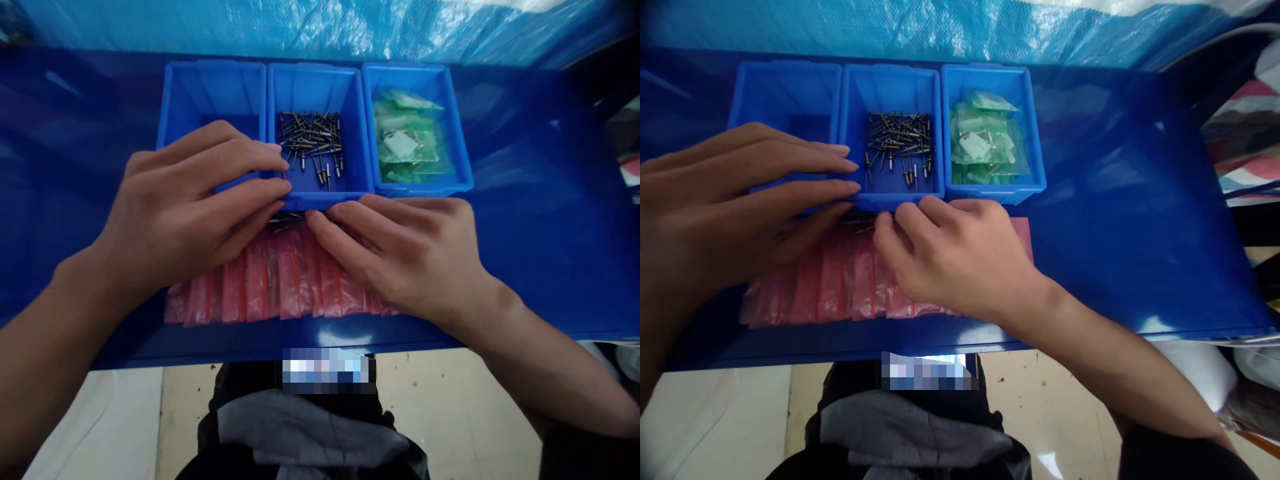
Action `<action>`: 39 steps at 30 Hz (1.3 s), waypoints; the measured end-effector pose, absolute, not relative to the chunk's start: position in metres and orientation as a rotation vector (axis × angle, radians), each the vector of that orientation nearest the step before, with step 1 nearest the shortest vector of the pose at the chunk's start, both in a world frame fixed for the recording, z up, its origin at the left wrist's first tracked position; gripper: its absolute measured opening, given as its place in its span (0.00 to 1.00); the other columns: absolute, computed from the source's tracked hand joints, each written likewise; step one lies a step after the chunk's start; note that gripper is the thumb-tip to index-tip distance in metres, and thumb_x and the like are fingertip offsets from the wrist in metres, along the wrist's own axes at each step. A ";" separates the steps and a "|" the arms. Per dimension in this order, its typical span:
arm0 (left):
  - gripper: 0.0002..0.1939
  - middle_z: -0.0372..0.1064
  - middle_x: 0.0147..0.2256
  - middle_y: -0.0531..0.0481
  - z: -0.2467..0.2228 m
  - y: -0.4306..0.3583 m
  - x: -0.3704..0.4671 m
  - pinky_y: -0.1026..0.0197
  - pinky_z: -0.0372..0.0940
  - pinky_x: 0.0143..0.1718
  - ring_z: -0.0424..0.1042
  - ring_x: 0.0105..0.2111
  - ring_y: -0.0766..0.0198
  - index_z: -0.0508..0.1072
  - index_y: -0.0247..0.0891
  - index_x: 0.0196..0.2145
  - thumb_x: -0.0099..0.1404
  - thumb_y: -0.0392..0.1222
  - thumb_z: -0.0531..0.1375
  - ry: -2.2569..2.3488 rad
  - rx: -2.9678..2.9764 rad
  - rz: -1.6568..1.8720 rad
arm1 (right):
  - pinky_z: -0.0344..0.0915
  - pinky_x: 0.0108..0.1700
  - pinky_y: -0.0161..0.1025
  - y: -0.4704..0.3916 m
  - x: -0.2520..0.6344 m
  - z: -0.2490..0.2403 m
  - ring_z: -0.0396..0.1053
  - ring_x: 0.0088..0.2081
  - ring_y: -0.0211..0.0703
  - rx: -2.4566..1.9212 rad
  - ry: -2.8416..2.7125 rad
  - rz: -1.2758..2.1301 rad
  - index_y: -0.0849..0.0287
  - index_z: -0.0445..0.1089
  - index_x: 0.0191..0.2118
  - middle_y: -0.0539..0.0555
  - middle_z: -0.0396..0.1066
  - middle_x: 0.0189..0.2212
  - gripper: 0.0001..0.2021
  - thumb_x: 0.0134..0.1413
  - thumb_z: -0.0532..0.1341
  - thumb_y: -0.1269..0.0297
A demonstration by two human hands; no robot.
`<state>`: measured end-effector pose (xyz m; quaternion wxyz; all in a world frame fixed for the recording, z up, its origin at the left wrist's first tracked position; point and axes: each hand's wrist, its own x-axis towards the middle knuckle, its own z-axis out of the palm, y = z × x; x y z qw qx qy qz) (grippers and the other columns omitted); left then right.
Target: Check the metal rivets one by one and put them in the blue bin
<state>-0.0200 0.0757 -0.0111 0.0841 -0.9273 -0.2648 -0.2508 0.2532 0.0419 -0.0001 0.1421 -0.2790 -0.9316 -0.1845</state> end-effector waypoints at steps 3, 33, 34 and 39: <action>0.14 0.72 0.61 0.52 -0.012 0.077 -0.020 0.42 0.80 0.56 0.77 0.60 0.51 0.74 0.40 0.57 0.75 0.37 0.61 -0.816 -2.766 -0.761 | 0.51 0.28 0.40 0.041 0.255 0.002 0.69 0.30 0.39 -0.854 -2.786 -0.458 0.63 0.78 0.50 0.51 0.77 0.31 0.14 0.72 0.55 0.76; 0.12 0.74 0.63 0.50 -0.010 0.074 -0.021 0.47 0.77 0.65 0.74 0.65 0.53 0.75 0.40 0.57 0.79 0.39 0.60 -0.784 -2.779 -0.766 | 0.72 0.41 0.44 0.067 0.280 0.021 0.79 0.45 0.50 -1.108 -2.543 -0.023 0.50 0.84 0.46 0.58 0.81 0.50 0.12 0.73 0.61 0.60; 0.12 0.74 0.63 0.48 -0.010 0.075 -0.021 0.48 0.77 0.65 0.74 0.65 0.53 0.75 0.39 0.57 0.78 0.39 0.61 -0.772 -2.781 -0.770 | 0.73 0.41 0.43 0.066 0.278 0.021 0.80 0.45 0.49 -1.142 -2.503 0.024 0.49 0.85 0.45 0.56 0.82 0.48 0.11 0.71 0.63 0.61; 0.15 0.75 0.62 0.43 -0.011 0.076 -0.021 0.49 0.76 0.66 0.74 0.65 0.52 0.76 0.36 0.57 0.74 0.36 0.66 -0.748 -2.784 -0.777 | 0.71 0.39 0.41 0.066 0.273 0.021 0.79 0.42 0.46 -1.171 -2.463 0.067 0.46 0.84 0.43 0.53 0.83 0.46 0.10 0.70 0.63 0.62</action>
